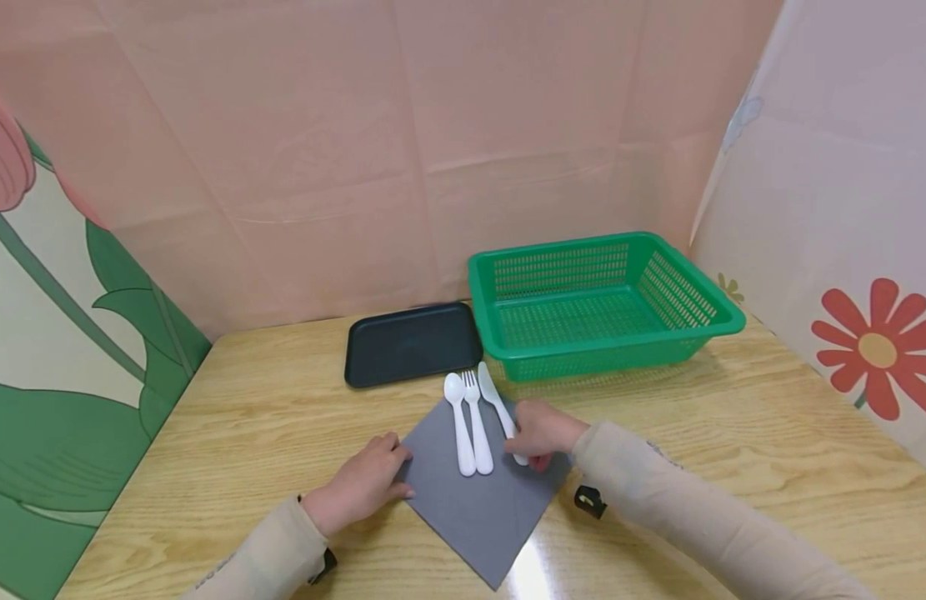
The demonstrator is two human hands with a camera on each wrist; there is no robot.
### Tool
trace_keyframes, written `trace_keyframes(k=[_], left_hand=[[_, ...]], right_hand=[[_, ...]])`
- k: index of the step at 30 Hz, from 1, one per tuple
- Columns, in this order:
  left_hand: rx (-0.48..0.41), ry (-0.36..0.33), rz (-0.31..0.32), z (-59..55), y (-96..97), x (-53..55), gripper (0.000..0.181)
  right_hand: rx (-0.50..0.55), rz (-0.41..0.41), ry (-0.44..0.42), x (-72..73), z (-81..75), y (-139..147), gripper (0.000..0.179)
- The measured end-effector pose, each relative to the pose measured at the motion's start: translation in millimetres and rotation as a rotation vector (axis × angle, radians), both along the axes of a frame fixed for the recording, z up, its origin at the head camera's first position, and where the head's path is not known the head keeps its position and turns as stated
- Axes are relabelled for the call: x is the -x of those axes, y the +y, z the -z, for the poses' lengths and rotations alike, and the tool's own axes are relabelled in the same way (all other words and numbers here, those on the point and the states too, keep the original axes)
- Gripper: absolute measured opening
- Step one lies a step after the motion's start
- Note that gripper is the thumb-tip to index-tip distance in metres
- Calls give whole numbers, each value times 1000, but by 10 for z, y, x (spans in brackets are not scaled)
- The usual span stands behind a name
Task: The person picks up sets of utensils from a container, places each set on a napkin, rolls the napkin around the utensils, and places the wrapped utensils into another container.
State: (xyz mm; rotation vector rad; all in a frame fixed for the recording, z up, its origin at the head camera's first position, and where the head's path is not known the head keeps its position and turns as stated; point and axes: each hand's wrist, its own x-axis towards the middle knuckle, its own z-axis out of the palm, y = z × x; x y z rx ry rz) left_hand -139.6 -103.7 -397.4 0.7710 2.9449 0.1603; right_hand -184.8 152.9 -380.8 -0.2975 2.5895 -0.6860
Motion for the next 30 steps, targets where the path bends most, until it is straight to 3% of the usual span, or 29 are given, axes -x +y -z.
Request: trace_keyframes(k=[30], left_hand=[[-2, -13, -11, -8, 8, -2, 43]], right_hand=[[19, 52, -8, 36, 73, -43, 20]])
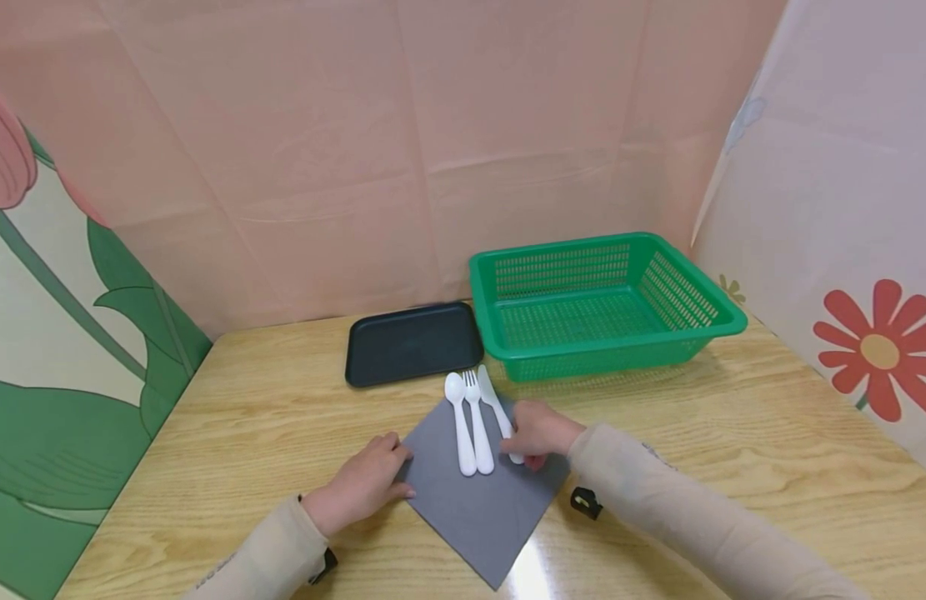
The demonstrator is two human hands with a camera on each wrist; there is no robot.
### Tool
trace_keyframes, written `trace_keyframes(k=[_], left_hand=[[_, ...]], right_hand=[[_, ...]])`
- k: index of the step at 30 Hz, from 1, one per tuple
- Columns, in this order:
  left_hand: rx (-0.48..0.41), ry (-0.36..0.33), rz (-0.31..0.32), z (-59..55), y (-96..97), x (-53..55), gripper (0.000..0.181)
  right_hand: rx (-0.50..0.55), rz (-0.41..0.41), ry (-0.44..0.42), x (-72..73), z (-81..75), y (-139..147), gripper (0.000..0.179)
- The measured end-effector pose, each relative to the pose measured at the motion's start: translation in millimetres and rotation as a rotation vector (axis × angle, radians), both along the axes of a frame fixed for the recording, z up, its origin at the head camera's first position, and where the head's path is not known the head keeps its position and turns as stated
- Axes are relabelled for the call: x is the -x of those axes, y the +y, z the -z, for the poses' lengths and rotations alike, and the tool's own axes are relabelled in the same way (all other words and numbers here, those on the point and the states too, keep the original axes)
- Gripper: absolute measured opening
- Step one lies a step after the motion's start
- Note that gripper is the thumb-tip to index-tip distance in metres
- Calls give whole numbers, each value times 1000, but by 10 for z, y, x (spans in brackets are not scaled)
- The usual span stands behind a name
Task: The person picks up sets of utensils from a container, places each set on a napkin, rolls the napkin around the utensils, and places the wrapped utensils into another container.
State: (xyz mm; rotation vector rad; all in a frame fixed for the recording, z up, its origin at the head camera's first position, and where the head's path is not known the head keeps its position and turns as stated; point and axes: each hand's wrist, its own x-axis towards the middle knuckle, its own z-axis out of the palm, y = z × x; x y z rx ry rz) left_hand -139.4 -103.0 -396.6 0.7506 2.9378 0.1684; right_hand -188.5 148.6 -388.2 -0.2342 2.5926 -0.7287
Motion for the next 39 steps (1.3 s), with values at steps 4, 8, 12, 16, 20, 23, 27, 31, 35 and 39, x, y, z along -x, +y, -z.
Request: trace_keyframes(k=[4, 8, 12, 16, 20, 23, 27, 31, 35, 39], left_hand=[[-5, 5, 6, 0, -3, -2, 42], [-5, 7, 9, -6, -4, -5, 42], [0, 3, 7, -8, -3, -3, 42], [1, 4, 6, -8, -3, 3, 42], [1, 0, 4, -10, -1, 7, 42], [3, -6, 3, -10, 2, 8, 42], [3, -16, 0, -8, 3, 5, 42], [0, -21, -1, -9, 4, 0, 42], [-1, -23, -2, -15, 7, -4, 42], [2, -27, -7, -17, 9, -2, 42]], right_hand=[[5, -6, 4, -4, -1, -13, 21], [-1, -15, 11, -9, 1, -22, 20], [18, -13, 5, -12, 8, -25, 18], [39, -10, 0, -10, 18, -24, 16], [42, -16, -2, -4, 24, -30, 13], [44, -16, -5, -2, 23, -40, 14], [52, -18, -4, -4, 21, -49, 13], [56, -23, 0, -6, 27, -49, 13], [54, -27, 4, -2, 40, -51, 12], [59, -23, 1, 6, 48, -59, 12]])
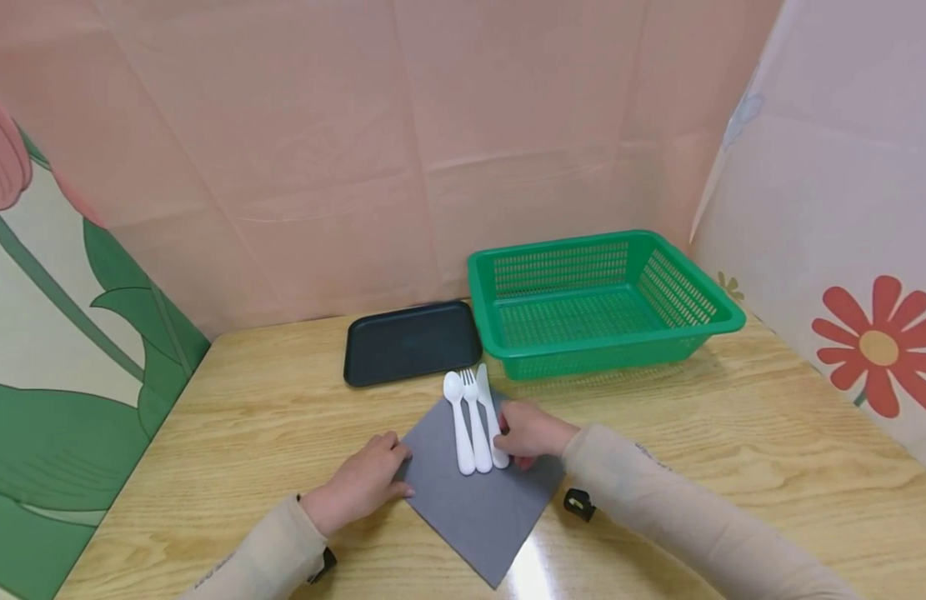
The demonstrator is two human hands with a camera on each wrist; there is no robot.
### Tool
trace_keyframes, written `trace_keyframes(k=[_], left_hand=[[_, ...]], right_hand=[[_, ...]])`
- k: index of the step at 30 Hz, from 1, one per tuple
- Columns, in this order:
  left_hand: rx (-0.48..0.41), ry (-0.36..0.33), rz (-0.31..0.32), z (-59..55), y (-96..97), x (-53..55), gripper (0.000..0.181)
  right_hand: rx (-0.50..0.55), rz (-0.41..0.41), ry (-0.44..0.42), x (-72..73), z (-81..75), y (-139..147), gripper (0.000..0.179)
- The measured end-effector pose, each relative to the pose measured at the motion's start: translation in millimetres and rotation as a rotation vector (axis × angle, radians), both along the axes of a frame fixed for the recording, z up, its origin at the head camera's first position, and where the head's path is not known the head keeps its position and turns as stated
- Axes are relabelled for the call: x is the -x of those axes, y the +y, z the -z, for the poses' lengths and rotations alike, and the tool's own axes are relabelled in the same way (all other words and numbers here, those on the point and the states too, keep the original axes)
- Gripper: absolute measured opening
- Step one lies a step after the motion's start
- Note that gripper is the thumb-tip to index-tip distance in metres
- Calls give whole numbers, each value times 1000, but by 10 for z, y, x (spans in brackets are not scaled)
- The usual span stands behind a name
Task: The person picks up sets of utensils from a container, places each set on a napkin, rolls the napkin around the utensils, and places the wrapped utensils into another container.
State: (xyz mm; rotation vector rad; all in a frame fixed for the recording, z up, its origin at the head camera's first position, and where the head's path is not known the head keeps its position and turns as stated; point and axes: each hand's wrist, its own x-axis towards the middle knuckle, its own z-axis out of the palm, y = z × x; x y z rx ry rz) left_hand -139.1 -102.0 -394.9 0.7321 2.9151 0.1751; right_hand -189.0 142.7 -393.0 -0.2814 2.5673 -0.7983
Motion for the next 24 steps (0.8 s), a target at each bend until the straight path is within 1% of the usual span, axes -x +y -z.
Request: trace_keyframes(k=[5, 17, 24], left_hand=[[0, 1, -1, 5, -1, -1, 42], [-7, 13, 11, 7, -7, -4, 41], [-14, 15, 8, 10, -9, -1, 41]], right_hand=[[2, 2, -4, -1, -8, -14, 12], [23, -24, 0, -1, -21, -12, 10], [26, -31, 2, -2, -26, -11, 10]])
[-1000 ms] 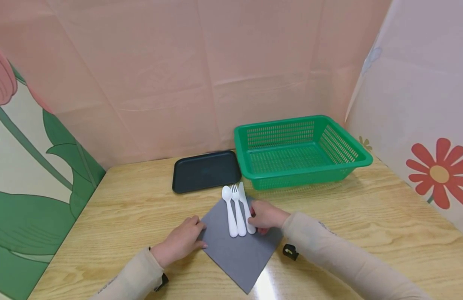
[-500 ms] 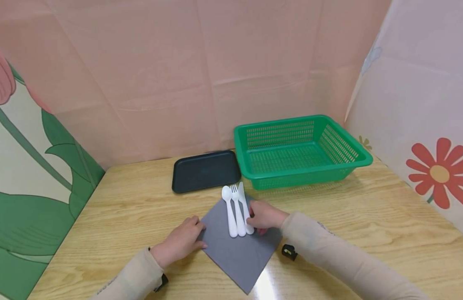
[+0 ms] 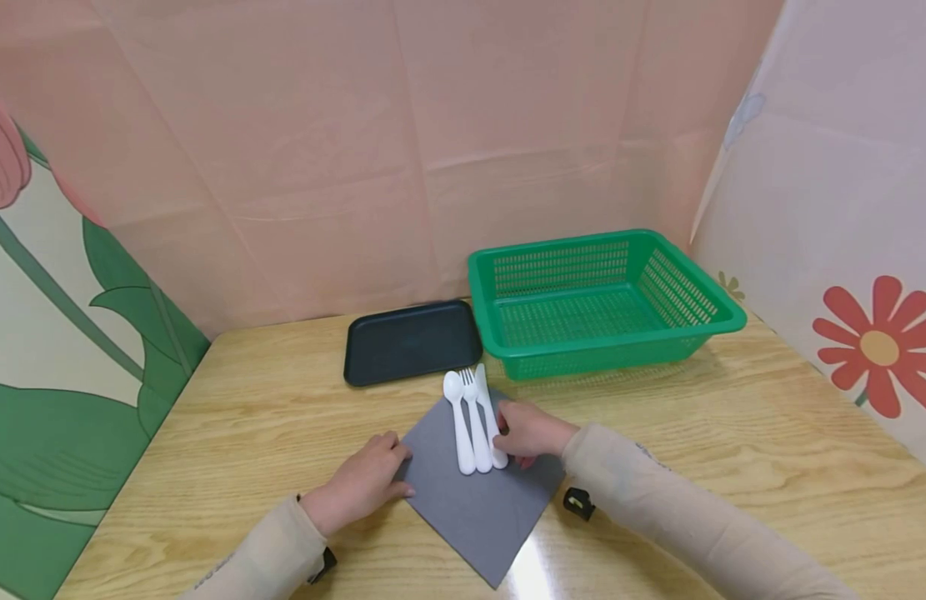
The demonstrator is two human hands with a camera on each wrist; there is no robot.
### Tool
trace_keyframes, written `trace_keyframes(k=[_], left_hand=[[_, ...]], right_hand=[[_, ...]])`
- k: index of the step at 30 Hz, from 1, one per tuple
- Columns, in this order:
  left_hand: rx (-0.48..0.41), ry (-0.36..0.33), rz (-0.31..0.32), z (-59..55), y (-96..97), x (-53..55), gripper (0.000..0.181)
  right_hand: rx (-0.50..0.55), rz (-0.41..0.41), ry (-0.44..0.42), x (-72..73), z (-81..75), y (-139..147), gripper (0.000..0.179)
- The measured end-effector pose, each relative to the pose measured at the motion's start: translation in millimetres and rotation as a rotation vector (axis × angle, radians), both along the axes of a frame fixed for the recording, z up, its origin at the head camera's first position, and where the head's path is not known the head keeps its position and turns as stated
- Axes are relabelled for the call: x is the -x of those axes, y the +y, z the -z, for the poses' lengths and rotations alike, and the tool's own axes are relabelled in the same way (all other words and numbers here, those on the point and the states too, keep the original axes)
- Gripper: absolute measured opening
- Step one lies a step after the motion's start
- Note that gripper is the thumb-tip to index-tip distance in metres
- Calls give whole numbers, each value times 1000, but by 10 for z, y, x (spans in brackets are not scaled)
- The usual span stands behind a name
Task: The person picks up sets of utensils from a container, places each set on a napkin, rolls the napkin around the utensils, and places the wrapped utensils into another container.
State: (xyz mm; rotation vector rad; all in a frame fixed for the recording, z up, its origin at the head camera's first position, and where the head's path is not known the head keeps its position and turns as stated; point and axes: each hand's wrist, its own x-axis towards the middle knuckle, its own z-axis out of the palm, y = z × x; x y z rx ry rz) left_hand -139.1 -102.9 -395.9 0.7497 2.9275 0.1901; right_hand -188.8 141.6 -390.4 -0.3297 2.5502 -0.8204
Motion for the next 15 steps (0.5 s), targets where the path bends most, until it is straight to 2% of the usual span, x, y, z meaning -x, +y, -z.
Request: trace_keyframes(k=[11, 15], left_hand=[[0, 5, -1, 13, -1, 6, 41], [3, 2, 0, 5, -5, 8, 42]], right_hand=[[-4, -23, 29, -12, 21, 46, 15], [-1, -77, 85, -19, 18, 99, 17]])
